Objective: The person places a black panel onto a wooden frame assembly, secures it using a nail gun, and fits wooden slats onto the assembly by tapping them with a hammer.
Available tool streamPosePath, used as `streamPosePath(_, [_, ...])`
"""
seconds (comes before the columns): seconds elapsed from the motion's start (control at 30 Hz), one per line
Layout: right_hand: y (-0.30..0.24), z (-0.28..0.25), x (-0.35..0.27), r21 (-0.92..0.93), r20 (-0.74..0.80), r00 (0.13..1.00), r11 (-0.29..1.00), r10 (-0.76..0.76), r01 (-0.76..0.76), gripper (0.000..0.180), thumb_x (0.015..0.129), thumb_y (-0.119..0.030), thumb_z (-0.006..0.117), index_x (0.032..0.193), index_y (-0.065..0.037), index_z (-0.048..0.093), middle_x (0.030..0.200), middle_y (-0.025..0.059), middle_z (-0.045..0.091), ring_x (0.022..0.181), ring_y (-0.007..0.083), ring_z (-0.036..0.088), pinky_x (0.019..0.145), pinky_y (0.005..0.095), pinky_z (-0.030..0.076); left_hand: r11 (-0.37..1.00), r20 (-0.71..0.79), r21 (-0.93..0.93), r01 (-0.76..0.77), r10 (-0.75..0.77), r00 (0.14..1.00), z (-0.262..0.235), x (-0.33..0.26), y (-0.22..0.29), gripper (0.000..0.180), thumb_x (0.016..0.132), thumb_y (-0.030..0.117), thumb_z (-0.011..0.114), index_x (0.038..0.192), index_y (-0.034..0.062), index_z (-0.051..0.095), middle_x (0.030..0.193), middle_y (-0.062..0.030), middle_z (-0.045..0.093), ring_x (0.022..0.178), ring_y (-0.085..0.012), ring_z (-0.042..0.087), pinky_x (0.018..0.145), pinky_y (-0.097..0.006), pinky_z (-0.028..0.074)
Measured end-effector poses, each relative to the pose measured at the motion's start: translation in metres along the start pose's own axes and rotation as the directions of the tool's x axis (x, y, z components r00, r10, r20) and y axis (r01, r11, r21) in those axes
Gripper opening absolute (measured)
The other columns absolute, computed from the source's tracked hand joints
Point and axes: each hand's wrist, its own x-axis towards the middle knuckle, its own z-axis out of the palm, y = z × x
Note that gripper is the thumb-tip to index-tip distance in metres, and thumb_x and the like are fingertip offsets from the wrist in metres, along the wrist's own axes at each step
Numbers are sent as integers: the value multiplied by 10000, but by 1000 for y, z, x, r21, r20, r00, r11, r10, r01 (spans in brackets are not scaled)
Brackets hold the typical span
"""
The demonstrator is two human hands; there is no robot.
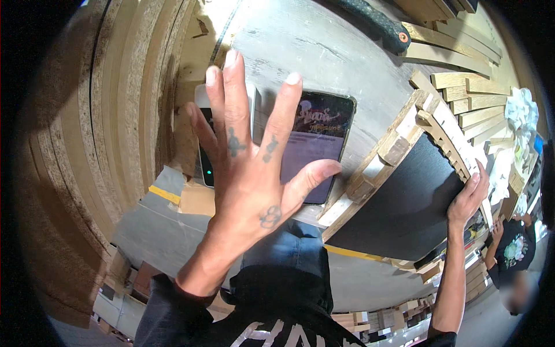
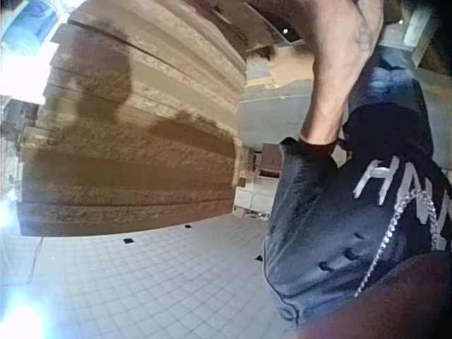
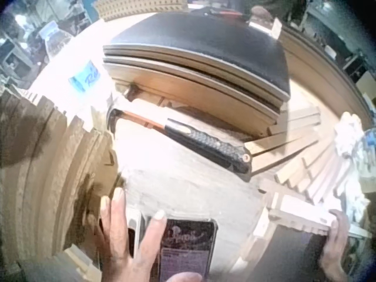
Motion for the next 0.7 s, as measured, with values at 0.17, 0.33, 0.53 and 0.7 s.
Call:
streamPosePath(0.17, [0,-4,2,2,-4,1000,1000,11,-11,408,1067,-279,351,1247,-6,596,1166,173,611,1109,313,535,1021,419,342,945,-328,-125,-301,247,912,3,20,-9,1160,709,759,681,1531,41,287,1609,-270,106,1501,-442,52,1208,-582,54])
streamPosePath(0.33, [2,0,0,18,-16,1000,1000,6,-5,406,1067,-284,362,1242,-8,603,1149,172,615,1090,308,540,1014,415,347,920,-382,-130,-371,299,875,3,21,-5,1222,662,788,697,1535,45,271,1607,-282,93,1500,-446,50,1209,-577,75])
streamPosePath(0.53, [-1,-4,2,8,-27,999,1000,-22,22,403,1061,-288,376,1226,-8,614,1129,173,622,1070,309,549,991,419,364,952,-305,-114,-283,238,922,0,7,-2,1169,655,769,726,1526,98,328,1615,-274,63,1499,-457,36,1199,-592,118])
streamPosePath(0.7, [3,0,2,27,-23,1000,1000,-11,12,404,1060,-289,375,1226,-9,614,1125,176,624,1073,317,550,999,420,357,956,-289,-155,-248,196,937,-3,-1,0,1132,667,728,750,1523,110,341,1620,-265,61,1500,-459,25,1194,-600,131])
